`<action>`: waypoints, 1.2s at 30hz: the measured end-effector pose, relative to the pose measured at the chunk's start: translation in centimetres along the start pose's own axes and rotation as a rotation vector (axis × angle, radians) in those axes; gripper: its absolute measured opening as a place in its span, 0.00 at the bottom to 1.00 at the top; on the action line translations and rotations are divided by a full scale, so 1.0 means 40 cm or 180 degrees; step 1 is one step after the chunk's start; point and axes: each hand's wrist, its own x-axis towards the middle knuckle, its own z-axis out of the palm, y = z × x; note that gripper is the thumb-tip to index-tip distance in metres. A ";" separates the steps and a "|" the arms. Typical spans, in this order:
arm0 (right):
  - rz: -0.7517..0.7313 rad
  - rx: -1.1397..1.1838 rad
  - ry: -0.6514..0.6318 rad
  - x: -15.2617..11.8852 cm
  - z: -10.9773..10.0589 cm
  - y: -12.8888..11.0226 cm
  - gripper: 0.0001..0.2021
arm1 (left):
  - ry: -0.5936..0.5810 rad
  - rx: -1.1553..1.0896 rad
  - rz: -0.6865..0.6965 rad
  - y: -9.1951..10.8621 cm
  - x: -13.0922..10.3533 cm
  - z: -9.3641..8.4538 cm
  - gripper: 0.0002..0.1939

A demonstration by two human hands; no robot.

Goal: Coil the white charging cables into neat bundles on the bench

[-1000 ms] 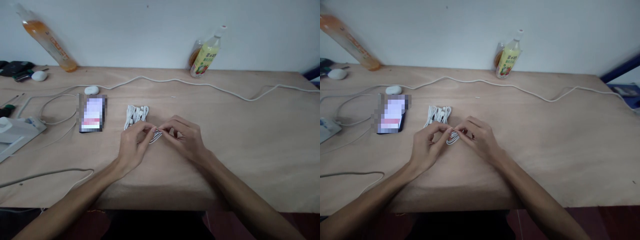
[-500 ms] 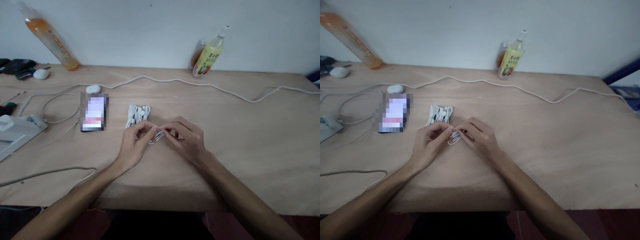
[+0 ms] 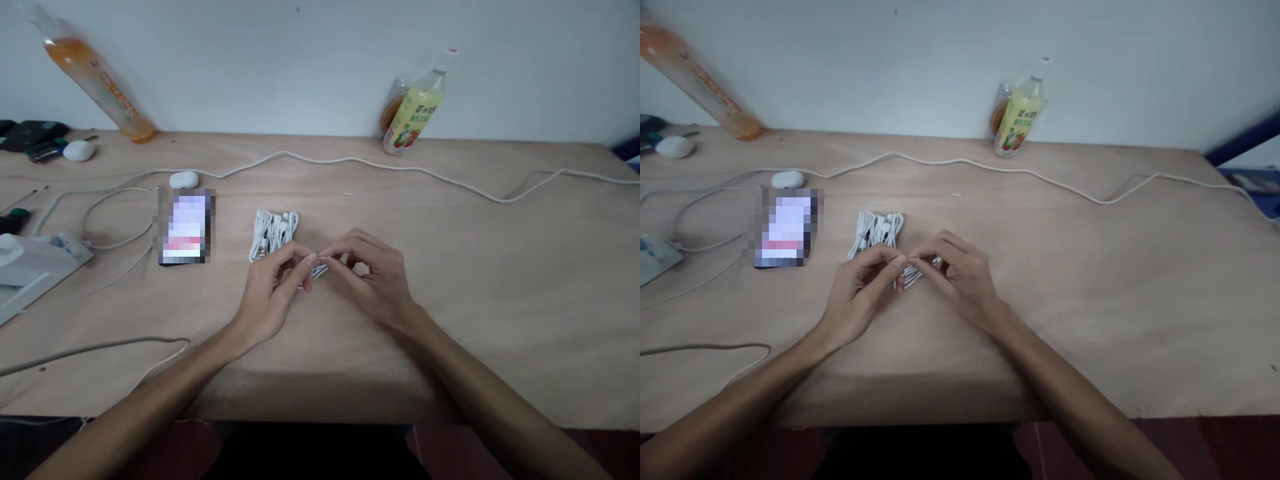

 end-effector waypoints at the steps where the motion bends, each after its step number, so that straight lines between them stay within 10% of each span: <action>1: 0.0047 0.0041 -0.0050 0.001 -0.002 -0.001 0.06 | -0.0040 -0.0080 -0.0030 0.000 0.002 0.000 0.13; 13: 0.0455 0.0518 -0.0298 0.012 -0.017 0.008 0.06 | -0.0390 -0.0726 -0.0332 0.002 0.012 -0.005 0.11; 23: 0.0978 0.0619 0.0279 0.002 0.000 0.009 0.05 | -0.0608 -0.1366 -0.0683 -0.006 0.009 0.005 0.14; 36: 0.1168 0.0875 0.0167 0.004 0.000 -0.007 0.08 | -0.0110 -0.0794 -0.0422 0.013 0.011 -0.001 0.11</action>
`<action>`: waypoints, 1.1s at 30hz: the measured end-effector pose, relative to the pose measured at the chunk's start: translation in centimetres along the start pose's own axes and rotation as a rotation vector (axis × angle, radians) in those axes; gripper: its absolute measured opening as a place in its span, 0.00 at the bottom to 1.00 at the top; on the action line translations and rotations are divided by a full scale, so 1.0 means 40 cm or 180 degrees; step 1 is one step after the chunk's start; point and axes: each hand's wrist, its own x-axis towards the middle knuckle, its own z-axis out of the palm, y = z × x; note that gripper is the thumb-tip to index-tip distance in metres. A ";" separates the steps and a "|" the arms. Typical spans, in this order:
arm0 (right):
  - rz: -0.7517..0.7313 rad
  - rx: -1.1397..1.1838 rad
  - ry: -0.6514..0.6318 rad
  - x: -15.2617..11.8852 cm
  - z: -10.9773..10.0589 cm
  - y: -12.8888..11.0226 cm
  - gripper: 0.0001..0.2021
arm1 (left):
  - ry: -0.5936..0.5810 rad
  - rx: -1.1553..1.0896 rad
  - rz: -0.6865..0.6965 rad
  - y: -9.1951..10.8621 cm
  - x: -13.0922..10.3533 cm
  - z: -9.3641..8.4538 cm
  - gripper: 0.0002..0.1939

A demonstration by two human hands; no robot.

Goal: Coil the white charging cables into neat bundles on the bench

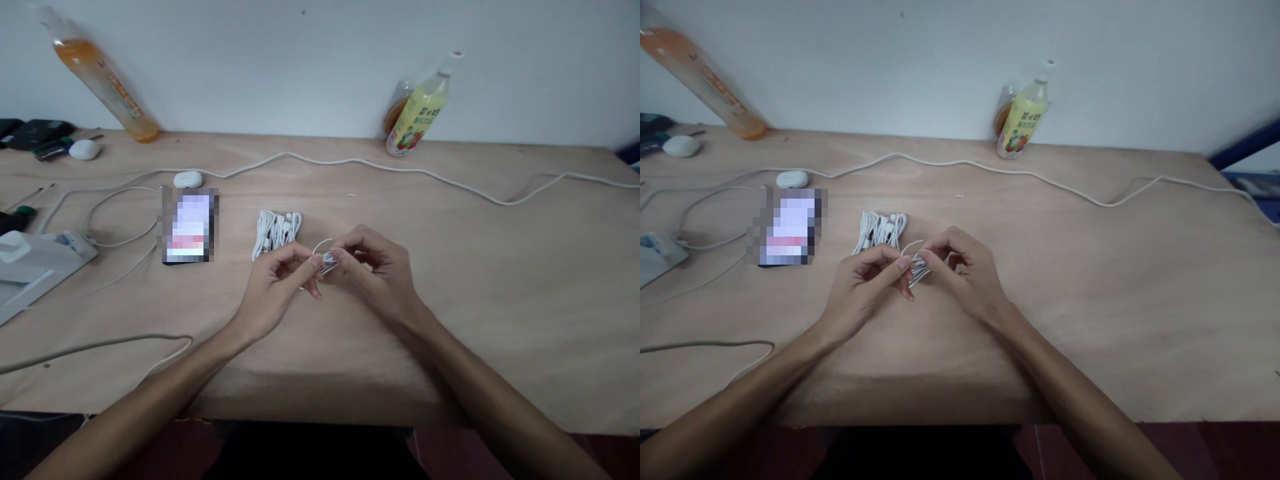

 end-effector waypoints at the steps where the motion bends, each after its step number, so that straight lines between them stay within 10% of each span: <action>1: 0.0007 -0.0016 -0.0038 0.001 -0.001 -0.001 0.08 | 0.0008 0.0029 0.0001 -0.001 -0.001 0.000 0.11; 33: -0.0276 -0.0339 -0.0406 0.005 -0.003 -0.011 0.08 | -0.0170 -0.0745 -0.0586 -0.004 0.004 0.000 0.14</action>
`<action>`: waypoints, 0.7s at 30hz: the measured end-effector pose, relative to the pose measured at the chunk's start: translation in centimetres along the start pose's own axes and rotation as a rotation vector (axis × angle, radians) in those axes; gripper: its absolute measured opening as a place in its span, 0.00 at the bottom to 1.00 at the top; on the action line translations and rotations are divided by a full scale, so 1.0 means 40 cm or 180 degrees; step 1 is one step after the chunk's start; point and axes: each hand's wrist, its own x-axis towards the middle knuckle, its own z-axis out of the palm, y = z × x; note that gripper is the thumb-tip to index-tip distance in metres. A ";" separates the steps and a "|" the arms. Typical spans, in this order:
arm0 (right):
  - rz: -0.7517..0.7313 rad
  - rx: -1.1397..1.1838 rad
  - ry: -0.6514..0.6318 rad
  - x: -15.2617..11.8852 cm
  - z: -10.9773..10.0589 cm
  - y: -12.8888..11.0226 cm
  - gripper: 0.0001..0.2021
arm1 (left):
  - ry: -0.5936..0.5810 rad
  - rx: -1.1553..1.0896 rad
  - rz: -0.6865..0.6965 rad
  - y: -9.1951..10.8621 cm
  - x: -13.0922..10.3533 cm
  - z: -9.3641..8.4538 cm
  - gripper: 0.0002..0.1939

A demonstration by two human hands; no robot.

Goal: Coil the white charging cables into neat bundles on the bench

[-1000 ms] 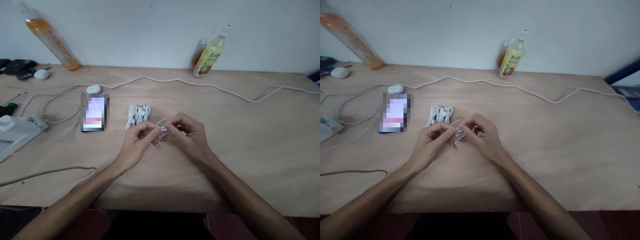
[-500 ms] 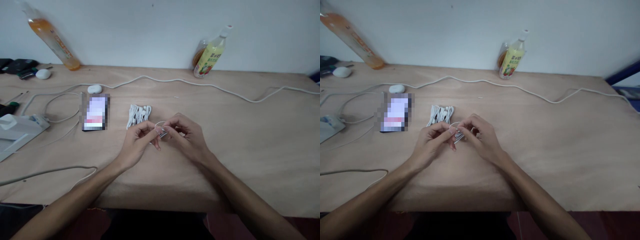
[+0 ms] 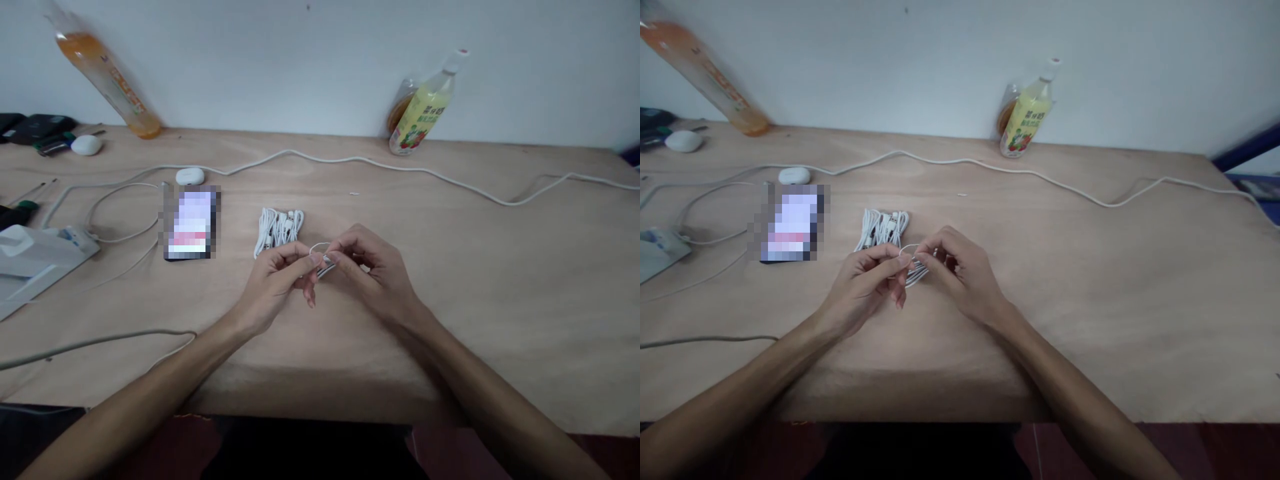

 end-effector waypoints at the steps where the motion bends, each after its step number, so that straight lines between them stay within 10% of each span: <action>1: 0.0107 0.0082 0.0036 -0.001 0.000 0.001 0.08 | 0.0030 0.0148 0.0115 0.000 -0.001 0.000 0.14; 21: 0.0848 0.0696 -0.0099 0.008 -0.007 0.008 0.10 | 0.0496 0.2935 0.2031 -0.030 -0.026 -0.019 0.08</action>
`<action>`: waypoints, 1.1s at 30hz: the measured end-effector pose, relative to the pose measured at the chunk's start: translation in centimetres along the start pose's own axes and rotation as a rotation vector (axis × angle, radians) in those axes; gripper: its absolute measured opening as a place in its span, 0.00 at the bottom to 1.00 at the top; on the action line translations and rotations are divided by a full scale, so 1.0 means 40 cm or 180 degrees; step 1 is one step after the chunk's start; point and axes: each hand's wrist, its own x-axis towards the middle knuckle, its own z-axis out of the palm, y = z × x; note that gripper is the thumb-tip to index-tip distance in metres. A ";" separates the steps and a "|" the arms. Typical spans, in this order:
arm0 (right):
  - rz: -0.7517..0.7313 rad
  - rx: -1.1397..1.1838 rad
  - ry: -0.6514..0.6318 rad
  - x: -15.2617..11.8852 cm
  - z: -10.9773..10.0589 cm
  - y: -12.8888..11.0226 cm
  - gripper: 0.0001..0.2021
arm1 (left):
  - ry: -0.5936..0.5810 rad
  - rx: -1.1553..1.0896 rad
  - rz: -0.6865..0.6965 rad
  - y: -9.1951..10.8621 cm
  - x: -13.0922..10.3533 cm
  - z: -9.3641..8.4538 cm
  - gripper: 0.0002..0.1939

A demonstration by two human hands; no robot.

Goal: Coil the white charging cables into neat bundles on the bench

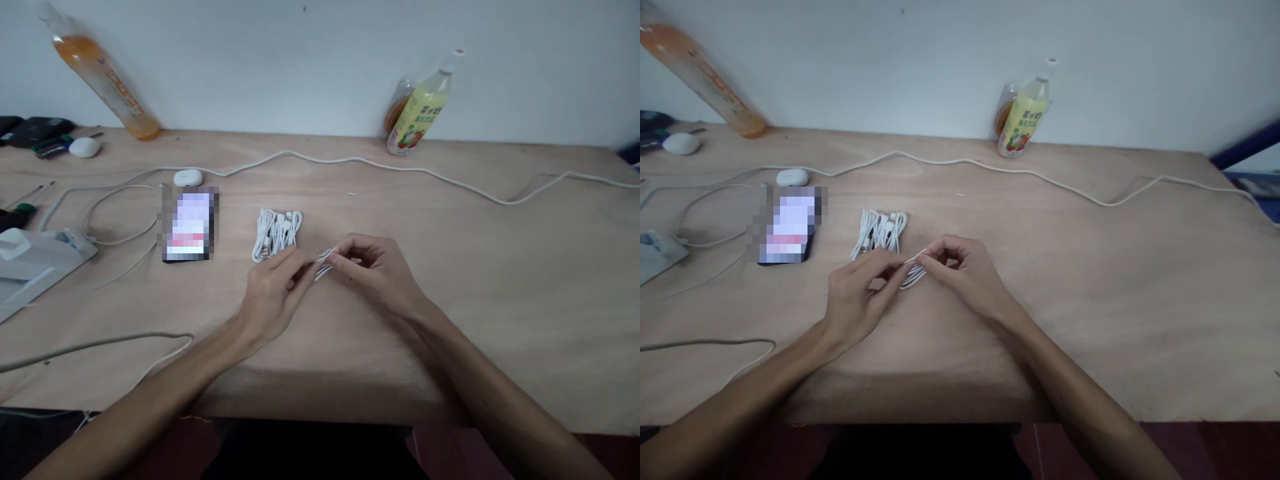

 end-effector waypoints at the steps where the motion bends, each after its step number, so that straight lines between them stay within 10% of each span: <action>1: -0.0004 0.0011 -0.0005 0.000 0.001 0.000 0.10 | 0.0002 -0.0003 0.0004 0.000 -0.001 0.001 0.08; 21: -0.0442 0.0047 -0.0215 0.005 -0.013 -0.008 0.15 | -0.0498 -0.2344 -0.1629 0.034 0.046 -0.011 0.19; 33: 0.0167 0.0384 -0.0375 0.003 -0.014 -0.004 0.18 | -0.0321 -0.1817 -0.1249 0.019 0.031 -0.005 0.14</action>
